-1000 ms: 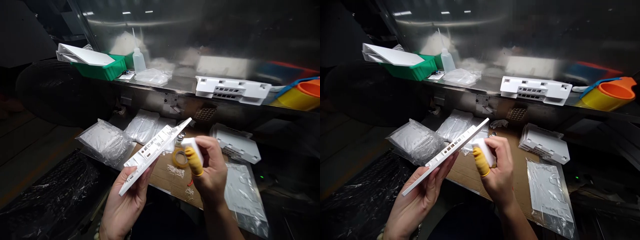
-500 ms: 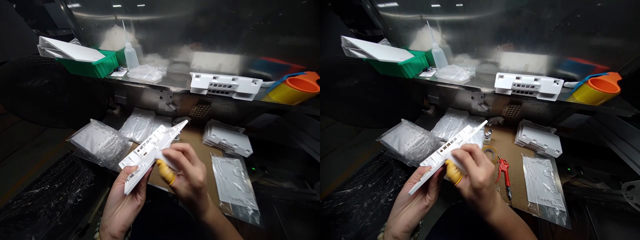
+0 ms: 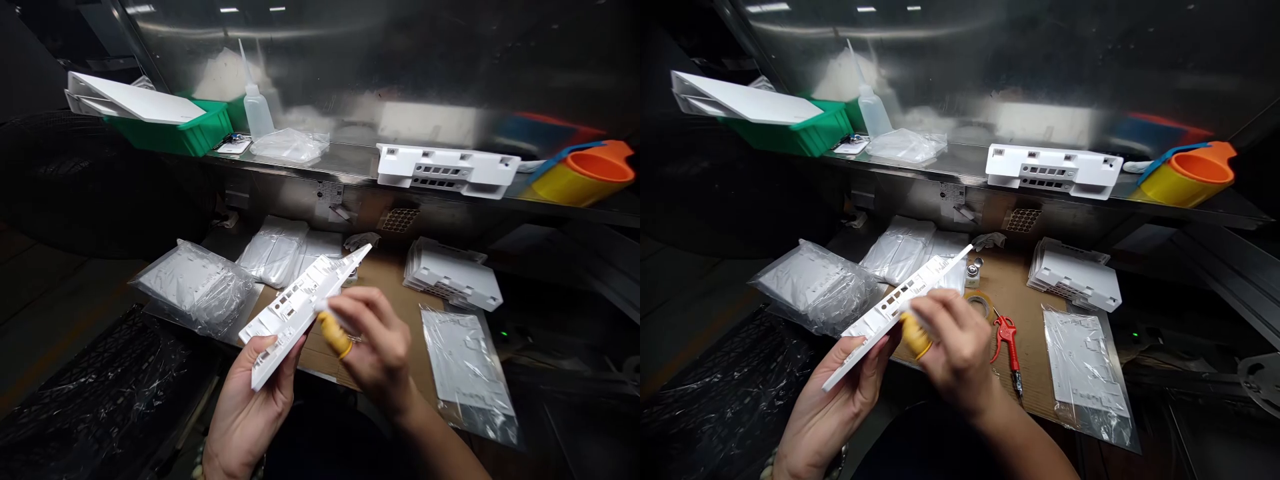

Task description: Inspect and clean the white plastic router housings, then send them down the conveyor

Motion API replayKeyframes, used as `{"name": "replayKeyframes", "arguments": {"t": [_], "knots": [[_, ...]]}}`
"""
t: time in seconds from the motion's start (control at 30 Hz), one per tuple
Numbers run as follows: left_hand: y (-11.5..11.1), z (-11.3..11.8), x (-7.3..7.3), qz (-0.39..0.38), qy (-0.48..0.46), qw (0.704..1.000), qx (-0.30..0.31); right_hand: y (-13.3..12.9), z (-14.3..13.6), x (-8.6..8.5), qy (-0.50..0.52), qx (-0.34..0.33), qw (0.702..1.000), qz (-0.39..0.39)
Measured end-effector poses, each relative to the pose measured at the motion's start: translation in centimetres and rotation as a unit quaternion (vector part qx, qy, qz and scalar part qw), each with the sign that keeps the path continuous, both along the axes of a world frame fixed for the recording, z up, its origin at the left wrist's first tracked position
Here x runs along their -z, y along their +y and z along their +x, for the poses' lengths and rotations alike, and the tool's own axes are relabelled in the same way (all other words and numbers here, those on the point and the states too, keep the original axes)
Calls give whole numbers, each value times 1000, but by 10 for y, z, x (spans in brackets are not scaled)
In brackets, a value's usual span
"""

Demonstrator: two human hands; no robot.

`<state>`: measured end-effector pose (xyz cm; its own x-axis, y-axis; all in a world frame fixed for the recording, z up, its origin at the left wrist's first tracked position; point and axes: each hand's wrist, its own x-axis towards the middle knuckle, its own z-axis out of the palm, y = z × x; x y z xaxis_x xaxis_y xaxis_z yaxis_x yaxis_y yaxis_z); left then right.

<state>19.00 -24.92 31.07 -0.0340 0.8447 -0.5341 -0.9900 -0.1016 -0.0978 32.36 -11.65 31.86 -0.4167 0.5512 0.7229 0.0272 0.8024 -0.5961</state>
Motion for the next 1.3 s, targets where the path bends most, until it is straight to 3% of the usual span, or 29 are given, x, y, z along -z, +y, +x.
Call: {"name": "replayKeyframes", "arguments": {"t": [0.1,0.23,0.37,0.53,0.6,0.67,0.73,0.77,0.87,0.97,1.03,1.17,1.3], "knots": [[0,0,2,-6,15,1000,-1,4,0,1,-4,60,998,-8],[-1,-1,5,29,22,999,7,5,0,4,-3,-17,1000,11],[-1,-1,7,21,42,999,7,4,-1,8,-9,49,999,1],[1,-2,7,15,34,999,9,4,-4,10,-7,-37,999,0],[2,-2,5,-11,22,1000,-6,22,-2,18,-2,18,1000,-2],[2,-2,2,-30,2,999,-30,50,4,34,10,138,990,-23],[1,-3,-1,-31,-19,998,-53,76,11,62,-11,229,970,-76],[0,-3,-3,-29,-27,997,-61,86,15,79,-71,239,961,-117],[-2,-5,-7,-19,-41,997,-70,93,20,135,-243,176,933,-199],[-5,-7,-9,-4,-34,997,-70,80,18,184,-294,152,912,-242],[-6,-9,-10,4,-17,997,-69,71,15,206,-304,147,901,-274],[-8,-14,-1,8,55,997,-47,65,17,225,-273,132,891,-338],[-12,-26,37,-49,246,968,9,69,29,214,-180,103,891,-404]]}}
